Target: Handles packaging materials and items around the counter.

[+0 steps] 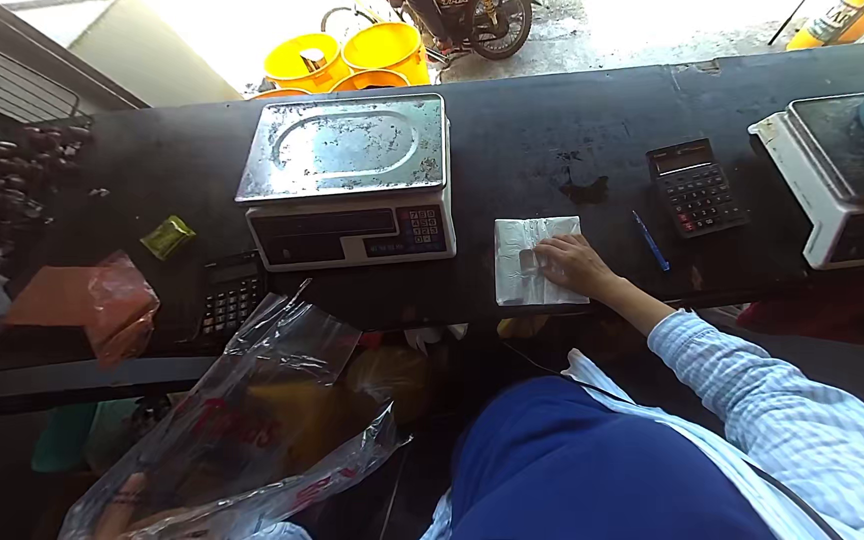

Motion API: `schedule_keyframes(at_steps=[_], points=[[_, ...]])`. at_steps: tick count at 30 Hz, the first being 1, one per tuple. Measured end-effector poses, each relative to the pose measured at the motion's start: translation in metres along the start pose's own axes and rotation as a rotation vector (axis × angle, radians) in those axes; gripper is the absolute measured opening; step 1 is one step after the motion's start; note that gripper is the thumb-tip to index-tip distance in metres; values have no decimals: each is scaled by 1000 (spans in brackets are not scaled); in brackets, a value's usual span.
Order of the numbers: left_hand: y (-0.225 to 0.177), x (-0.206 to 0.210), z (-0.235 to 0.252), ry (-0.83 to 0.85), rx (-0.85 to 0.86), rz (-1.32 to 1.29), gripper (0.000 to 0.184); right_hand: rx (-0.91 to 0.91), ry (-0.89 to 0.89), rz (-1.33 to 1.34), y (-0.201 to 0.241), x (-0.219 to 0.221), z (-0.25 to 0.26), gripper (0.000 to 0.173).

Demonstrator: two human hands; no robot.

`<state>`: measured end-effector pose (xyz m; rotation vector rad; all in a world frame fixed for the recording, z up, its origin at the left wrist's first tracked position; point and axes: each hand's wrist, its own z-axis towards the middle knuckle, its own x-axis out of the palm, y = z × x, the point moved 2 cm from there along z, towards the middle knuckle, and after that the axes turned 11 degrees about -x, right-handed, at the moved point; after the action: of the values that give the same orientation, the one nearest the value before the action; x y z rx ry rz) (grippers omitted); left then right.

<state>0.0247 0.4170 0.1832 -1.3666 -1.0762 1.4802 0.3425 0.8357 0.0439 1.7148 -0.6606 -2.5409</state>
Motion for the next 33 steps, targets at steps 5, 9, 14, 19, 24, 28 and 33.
schedule_keyframes(at_steps=[5,9,14,19,24,28,33], points=[[10,-8,20,23,70,-7,51,-108,-21,-70,-11,5,-2,34],[28,-33,36,-60,117,-32,54,-110,-46,-86,-11,3,-1,26],[31,-80,42,-191,139,-4,51,-42,-151,-29,-14,6,4,19],[59,-136,61,-238,276,8,42,40,-153,21,-10,1,13,21],[40,-170,58,-250,259,55,37,169,-491,360,54,-44,37,25],[14,-178,49,-289,94,-15,32,51,-446,455,159,-100,53,17],[46,-194,65,-213,193,15,37,58,-97,473,273,-104,62,16]])
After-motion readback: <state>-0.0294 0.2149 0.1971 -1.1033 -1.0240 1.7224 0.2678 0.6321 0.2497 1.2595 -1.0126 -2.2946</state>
